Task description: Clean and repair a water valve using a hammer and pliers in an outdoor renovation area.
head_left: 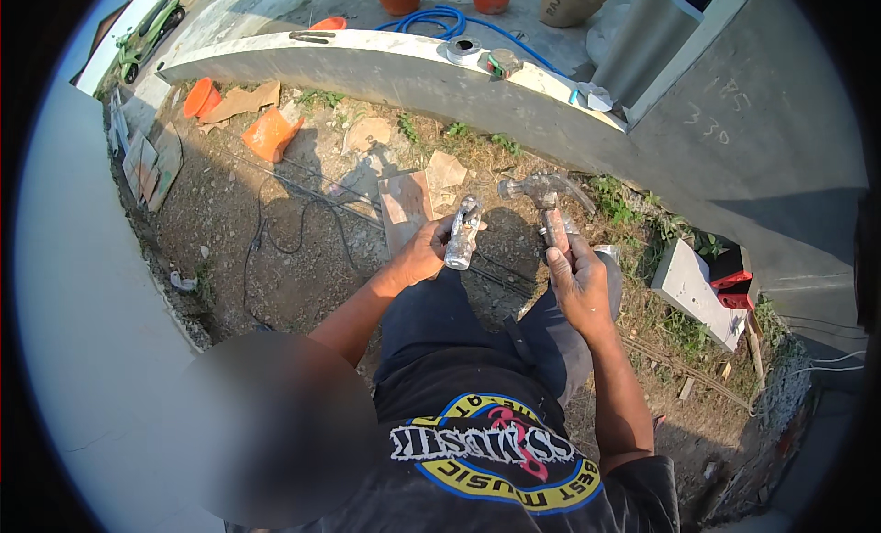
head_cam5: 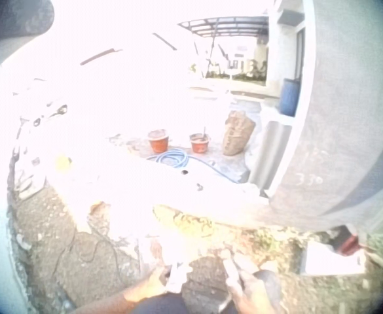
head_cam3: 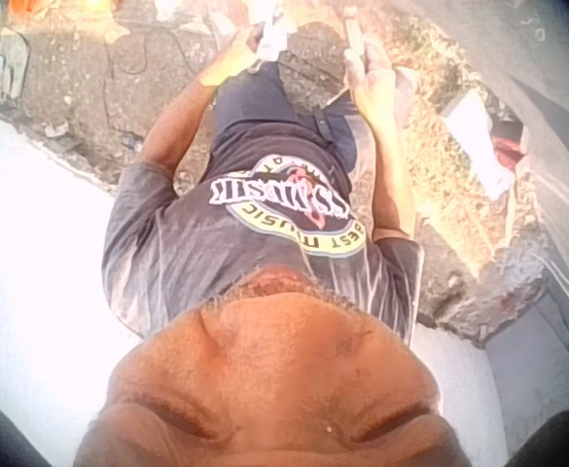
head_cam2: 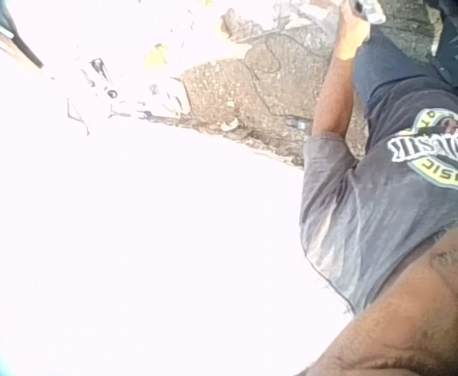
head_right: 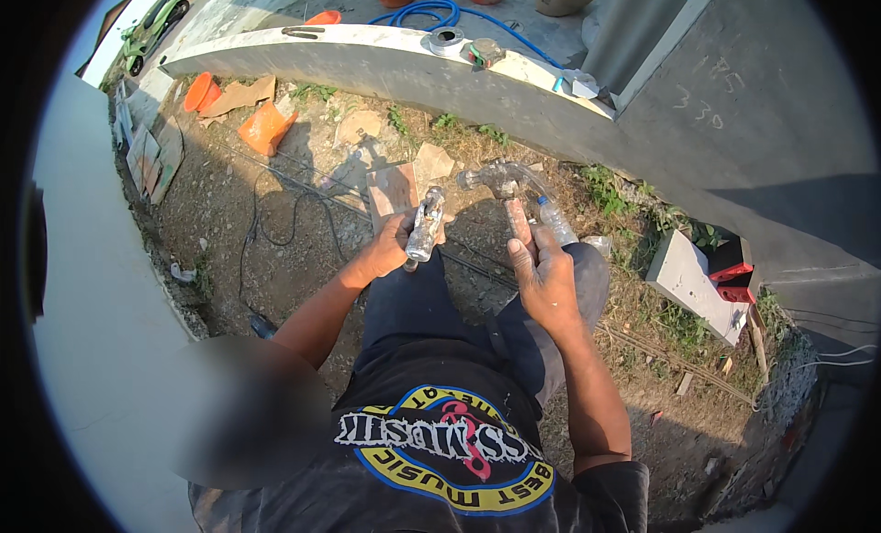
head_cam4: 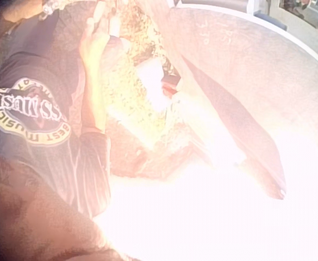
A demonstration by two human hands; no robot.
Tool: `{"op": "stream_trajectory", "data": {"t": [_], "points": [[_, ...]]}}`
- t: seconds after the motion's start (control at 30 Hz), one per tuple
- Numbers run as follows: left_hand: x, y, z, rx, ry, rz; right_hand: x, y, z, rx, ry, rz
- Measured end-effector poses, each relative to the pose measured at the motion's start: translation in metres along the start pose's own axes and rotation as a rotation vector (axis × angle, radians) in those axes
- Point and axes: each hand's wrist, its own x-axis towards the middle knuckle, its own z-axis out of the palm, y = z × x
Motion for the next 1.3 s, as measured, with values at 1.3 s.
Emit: {"op": "stream_trajectory", "data": {"t": [1.3], "points": [[-0.013,-0.071,0.018,0.697,0.467,0.254,-0.019,-0.037,0.019,-0.105,-0.303,-0.098]]}}
